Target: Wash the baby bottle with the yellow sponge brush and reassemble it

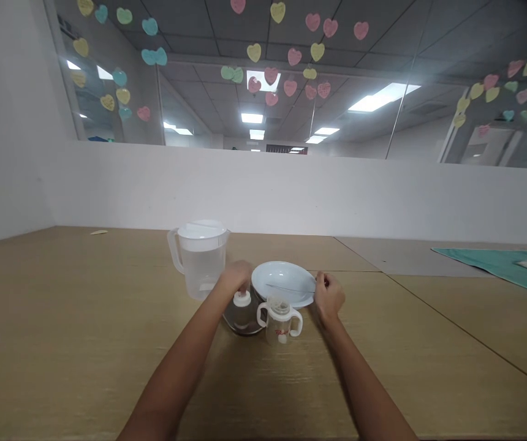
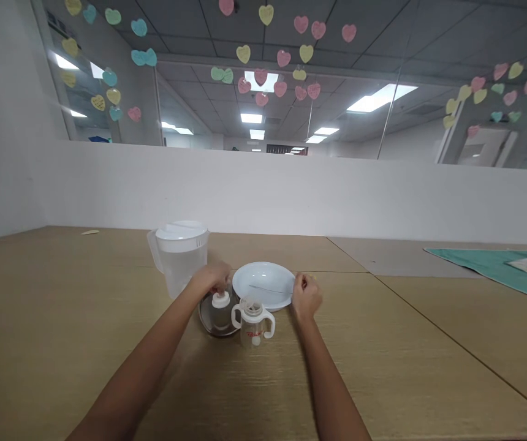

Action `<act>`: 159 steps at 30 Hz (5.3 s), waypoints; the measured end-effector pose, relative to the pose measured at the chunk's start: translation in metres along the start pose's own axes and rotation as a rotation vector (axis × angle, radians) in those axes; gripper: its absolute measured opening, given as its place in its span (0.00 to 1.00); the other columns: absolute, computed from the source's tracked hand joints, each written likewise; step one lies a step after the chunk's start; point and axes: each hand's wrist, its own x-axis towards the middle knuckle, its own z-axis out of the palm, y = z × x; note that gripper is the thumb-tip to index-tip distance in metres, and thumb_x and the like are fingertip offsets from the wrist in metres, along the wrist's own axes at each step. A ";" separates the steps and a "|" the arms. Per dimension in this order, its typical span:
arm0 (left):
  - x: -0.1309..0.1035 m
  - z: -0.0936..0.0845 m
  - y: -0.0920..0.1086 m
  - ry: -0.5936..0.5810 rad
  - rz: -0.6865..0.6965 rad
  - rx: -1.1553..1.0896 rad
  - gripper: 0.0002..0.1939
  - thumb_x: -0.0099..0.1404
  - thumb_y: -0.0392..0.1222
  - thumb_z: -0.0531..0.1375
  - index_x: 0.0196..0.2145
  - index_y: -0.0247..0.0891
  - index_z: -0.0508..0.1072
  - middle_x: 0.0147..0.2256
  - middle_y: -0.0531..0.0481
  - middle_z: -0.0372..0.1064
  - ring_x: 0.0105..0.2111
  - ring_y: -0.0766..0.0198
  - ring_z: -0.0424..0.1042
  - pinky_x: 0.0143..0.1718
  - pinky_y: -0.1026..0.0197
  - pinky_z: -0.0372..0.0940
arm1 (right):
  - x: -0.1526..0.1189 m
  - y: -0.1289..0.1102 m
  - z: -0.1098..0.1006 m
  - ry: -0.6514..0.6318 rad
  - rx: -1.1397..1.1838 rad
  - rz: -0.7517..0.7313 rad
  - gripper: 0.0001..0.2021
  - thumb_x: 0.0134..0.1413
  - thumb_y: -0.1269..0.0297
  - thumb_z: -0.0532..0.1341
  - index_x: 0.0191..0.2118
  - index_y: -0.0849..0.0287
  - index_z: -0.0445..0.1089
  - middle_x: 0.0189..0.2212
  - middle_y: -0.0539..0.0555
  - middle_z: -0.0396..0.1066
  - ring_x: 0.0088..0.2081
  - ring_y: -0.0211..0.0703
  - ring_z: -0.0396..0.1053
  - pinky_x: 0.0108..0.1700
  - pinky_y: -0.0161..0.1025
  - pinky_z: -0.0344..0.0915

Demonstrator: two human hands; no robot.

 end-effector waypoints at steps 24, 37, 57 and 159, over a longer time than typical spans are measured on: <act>-0.060 -0.016 0.088 0.487 0.658 0.379 0.08 0.60 0.27 0.51 0.34 0.33 0.68 0.33 0.44 0.70 0.34 0.59 0.70 0.32 0.62 0.62 | 0.008 -0.010 -0.002 0.205 0.206 -1.039 0.17 0.54 0.57 0.52 0.47 0.59 0.58 0.40 0.60 0.69 0.43 0.48 0.67 0.44 0.50 0.64; -0.087 -0.044 0.053 0.187 0.280 0.050 0.08 0.60 0.40 0.57 0.35 0.36 0.74 0.33 0.46 0.73 0.32 0.61 0.70 0.29 0.64 0.59 | -0.013 -0.027 -0.012 0.162 0.300 -0.389 0.18 0.53 0.52 0.55 0.44 0.61 0.63 0.35 0.59 0.68 0.37 0.48 0.66 0.40 0.45 0.62; -0.086 -0.052 0.042 0.074 0.165 0.068 0.04 0.52 0.31 0.60 0.28 0.35 0.71 0.30 0.49 0.72 0.29 0.64 0.68 0.27 0.65 0.58 | -0.063 -0.078 -0.048 -0.490 0.422 -0.849 0.16 0.53 0.60 0.58 0.47 0.58 0.63 0.39 0.57 0.71 0.41 0.48 0.67 0.41 0.45 0.66; -0.067 -0.022 0.068 -0.074 0.365 0.077 0.26 0.58 0.39 0.54 0.54 0.37 0.54 0.45 0.41 0.66 0.41 0.55 0.70 0.32 0.60 0.64 | -0.092 -0.032 -0.026 -0.444 0.548 -0.403 0.28 0.47 0.59 0.62 0.53 0.56 0.53 0.43 0.58 0.67 0.39 0.46 0.68 0.37 0.42 0.67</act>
